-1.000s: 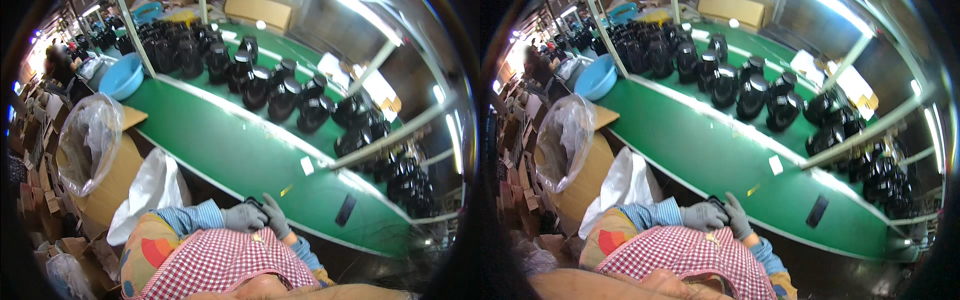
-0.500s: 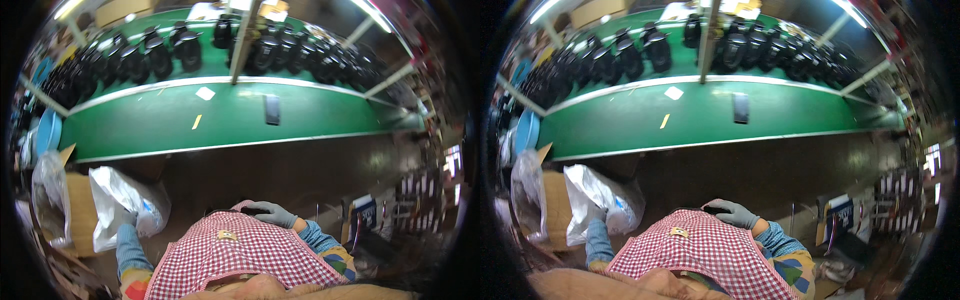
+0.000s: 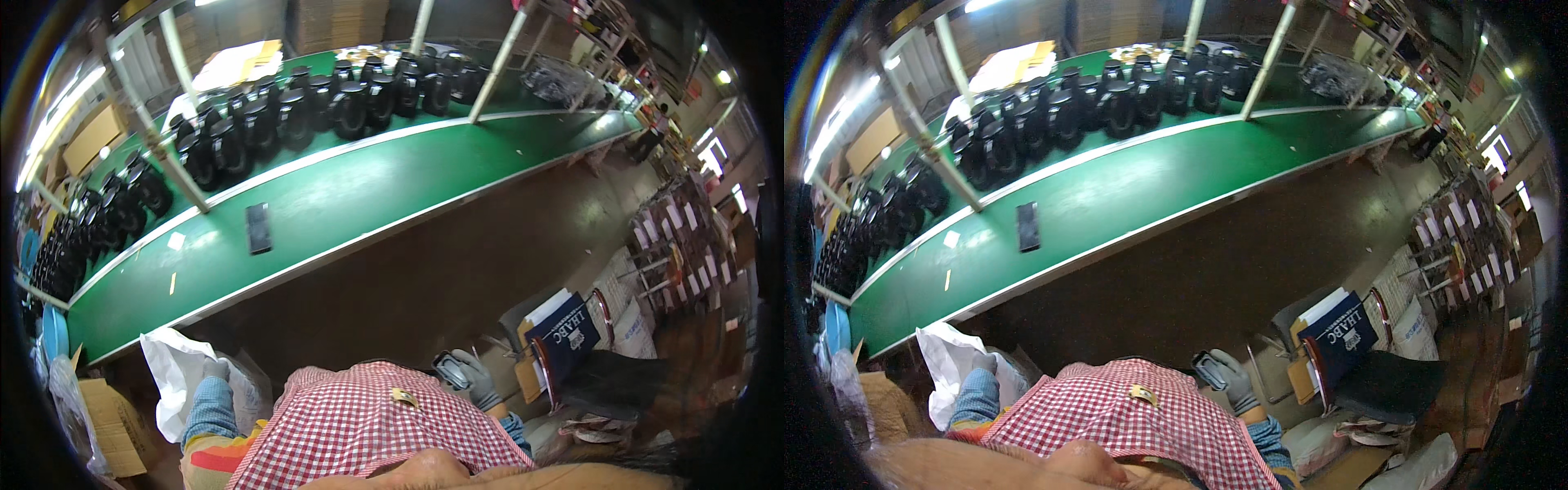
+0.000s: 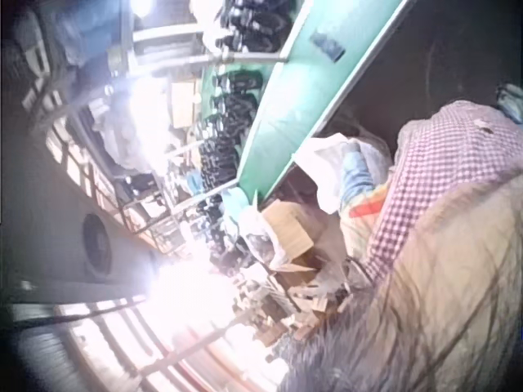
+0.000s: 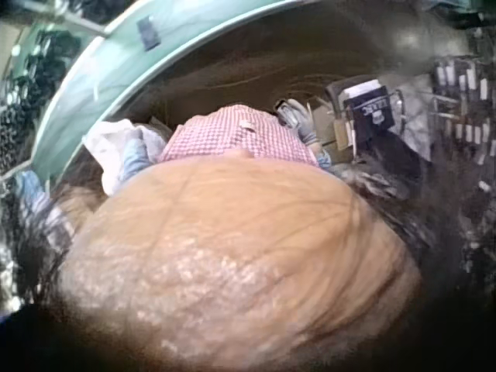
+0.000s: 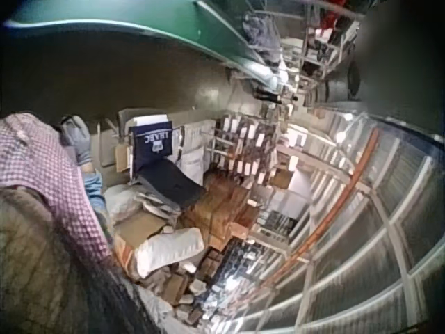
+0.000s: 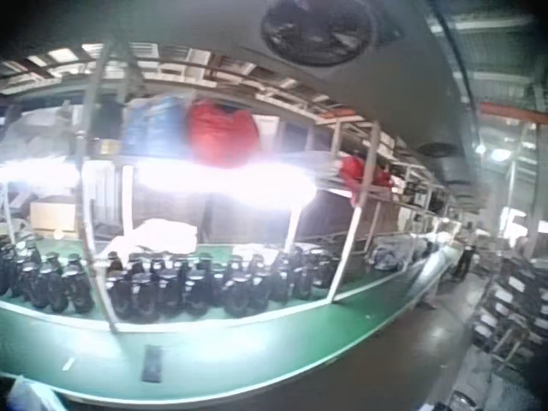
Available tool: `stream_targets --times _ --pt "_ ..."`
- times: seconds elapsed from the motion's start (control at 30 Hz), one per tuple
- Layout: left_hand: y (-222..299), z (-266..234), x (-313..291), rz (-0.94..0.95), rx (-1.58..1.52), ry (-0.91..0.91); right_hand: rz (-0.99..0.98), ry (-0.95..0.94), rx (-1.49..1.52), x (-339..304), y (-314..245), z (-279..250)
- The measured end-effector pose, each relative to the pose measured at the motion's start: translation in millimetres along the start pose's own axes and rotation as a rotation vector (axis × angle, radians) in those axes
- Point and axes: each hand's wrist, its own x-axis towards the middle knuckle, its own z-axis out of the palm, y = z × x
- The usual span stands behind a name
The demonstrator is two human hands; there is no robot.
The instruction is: The person picks up black kettle bodies from a green conveyor belt and attaches white circular components to their openings. They rotate each kettle to align the parts, press them together, and place the assembled units back on the belt. The process repeats for multiple kettles in sequence.
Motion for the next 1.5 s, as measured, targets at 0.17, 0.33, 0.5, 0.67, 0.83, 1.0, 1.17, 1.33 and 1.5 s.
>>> stream_targets --times 0.17,0.33,0.5,0.67,0.83,1.0,1.17,1.33,1.5 --pt "153 83 -98 0.102 0.009 -0.029 -0.004 0.210 0.054 30 -50 -120" --pt "286 173 -127 0.265 -0.118 -0.053 -0.052 0.185 0.154 127 -103 -206" --pt "439 256 -156 0.333 -0.100 -0.097 0.044 0.285 0.023 195 -192 -327" --pt "555 320 -198 0.227 -0.161 -0.209 0.009 0.455 -0.115 253 -223 -440" --pt "659 378 -232 0.163 -0.227 -0.187 -0.120 0.416 -0.336 330 -244 -524" --pt "741 452 -271 -0.025 -0.379 -0.251 -0.201 0.240 -0.409 468 -286 -662" --pt "813 502 -317 0.060 -0.128 0.066 0.024 0.054 -0.231 678 -397 -691" --pt "951 490 -408 -0.002 -0.402 -0.098 0.038 -0.267 -0.330 872 -438 -667" --pt "954 531 -383 0.040 -0.610 -0.055 -0.053 -0.202 -0.851 978 -439 -665"
